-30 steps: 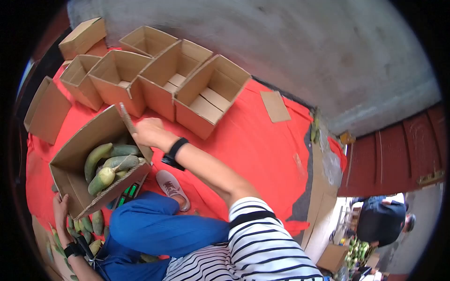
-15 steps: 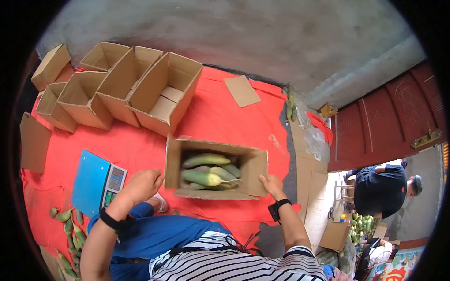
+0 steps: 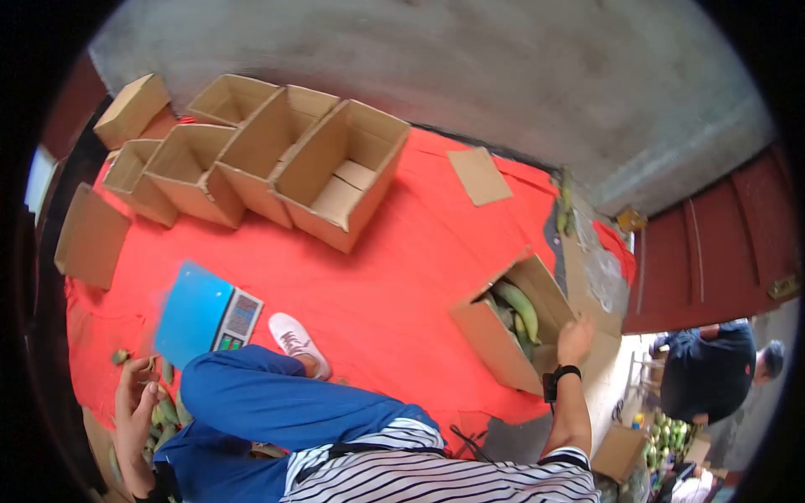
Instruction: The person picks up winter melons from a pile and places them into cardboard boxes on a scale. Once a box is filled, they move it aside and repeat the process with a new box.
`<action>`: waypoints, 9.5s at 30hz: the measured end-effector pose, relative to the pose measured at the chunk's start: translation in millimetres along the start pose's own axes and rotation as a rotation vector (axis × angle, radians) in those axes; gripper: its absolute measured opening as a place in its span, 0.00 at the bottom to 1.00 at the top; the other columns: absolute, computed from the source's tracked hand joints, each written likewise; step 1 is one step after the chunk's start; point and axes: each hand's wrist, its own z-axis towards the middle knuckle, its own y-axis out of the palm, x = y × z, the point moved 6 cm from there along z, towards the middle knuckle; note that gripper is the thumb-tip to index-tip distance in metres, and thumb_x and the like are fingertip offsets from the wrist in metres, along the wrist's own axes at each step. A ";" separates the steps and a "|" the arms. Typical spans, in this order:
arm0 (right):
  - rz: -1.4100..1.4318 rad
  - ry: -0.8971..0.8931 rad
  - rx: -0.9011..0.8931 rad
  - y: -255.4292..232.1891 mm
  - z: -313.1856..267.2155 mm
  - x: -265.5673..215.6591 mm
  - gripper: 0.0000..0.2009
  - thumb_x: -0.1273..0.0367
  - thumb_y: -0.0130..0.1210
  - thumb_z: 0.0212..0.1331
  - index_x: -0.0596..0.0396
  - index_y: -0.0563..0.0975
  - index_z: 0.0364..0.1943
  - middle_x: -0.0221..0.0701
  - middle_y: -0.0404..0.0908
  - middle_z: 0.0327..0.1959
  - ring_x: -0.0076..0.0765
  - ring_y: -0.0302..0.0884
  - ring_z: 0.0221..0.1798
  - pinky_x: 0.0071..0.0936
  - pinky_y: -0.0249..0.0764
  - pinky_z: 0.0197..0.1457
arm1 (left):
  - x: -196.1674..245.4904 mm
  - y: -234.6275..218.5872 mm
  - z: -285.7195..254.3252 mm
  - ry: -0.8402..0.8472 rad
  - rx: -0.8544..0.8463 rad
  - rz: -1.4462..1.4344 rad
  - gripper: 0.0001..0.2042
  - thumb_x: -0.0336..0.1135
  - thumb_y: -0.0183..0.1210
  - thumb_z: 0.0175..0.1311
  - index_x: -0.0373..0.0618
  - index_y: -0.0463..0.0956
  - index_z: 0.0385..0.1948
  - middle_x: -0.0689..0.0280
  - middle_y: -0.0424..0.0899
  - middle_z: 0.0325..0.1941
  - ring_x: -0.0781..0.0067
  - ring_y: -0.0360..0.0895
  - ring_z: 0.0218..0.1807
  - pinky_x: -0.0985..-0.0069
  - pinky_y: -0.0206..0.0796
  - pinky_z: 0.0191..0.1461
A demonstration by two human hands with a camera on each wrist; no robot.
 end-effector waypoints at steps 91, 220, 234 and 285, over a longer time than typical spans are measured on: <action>0.658 -2.130 -0.318 -351.6 -285.3 -700.5 0.12 0.67 0.59 0.52 0.57 0.77 0.39 0.41 0.78 0.35 0.51 0.75 0.38 0.42 0.73 0.43 | -113.3 -75.8 21.8 0.286 1.007 -0.168 0.08 0.29 0.54 0.61 0.38 0.73 0.39 0.58 0.80 0.35 0.66 0.80 0.38 0.73 0.73 0.39; 0.598 -2.171 -0.629 -244.2 -298.1 -748.7 0.08 0.68 0.52 0.60 0.59 0.71 0.36 0.48 0.76 0.33 0.57 0.75 0.40 0.46 0.70 0.42 | -370.1 -30.2 -262.0 -0.582 1.268 -0.351 0.07 0.32 0.58 0.62 0.40 0.76 0.38 0.68 0.80 0.33 0.83 0.75 0.36 0.84 0.67 0.41; 0.491 -2.142 -0.671 -247.7 -300.4 -752.9 0.10 0.67 0.51 0.60 0.60 0.72 0.39 0.45 0.79 0.36 0.54 0.76 0.43 0.43 0.71 0.46 | -450.6 73.7 -319.8 -1.206 0.484 0.518 0.28 0.37 0.67 0.46 0.43 0.68 0.51 0.55 0.71 0.51 0.52 0.69 0.56 0.60 0.68 0.54; 0.541 -2.132 -0.661 -248.4 -298.2 -750.0 0.08 0.67 0.52 0.60 0.59 0.72 0.36 0.44 0.78 0.34 0.52 0.76 0.42 0.43 0.71 0.45 | -465.4 -8.0 -337.8 -1.095 0.765 0.277 0.26 0.47 0.65 0.50 0.35 0.74 0.46 0.46 0.78 0.48 0.48 0.75 0.51 0.61 0.67 0.54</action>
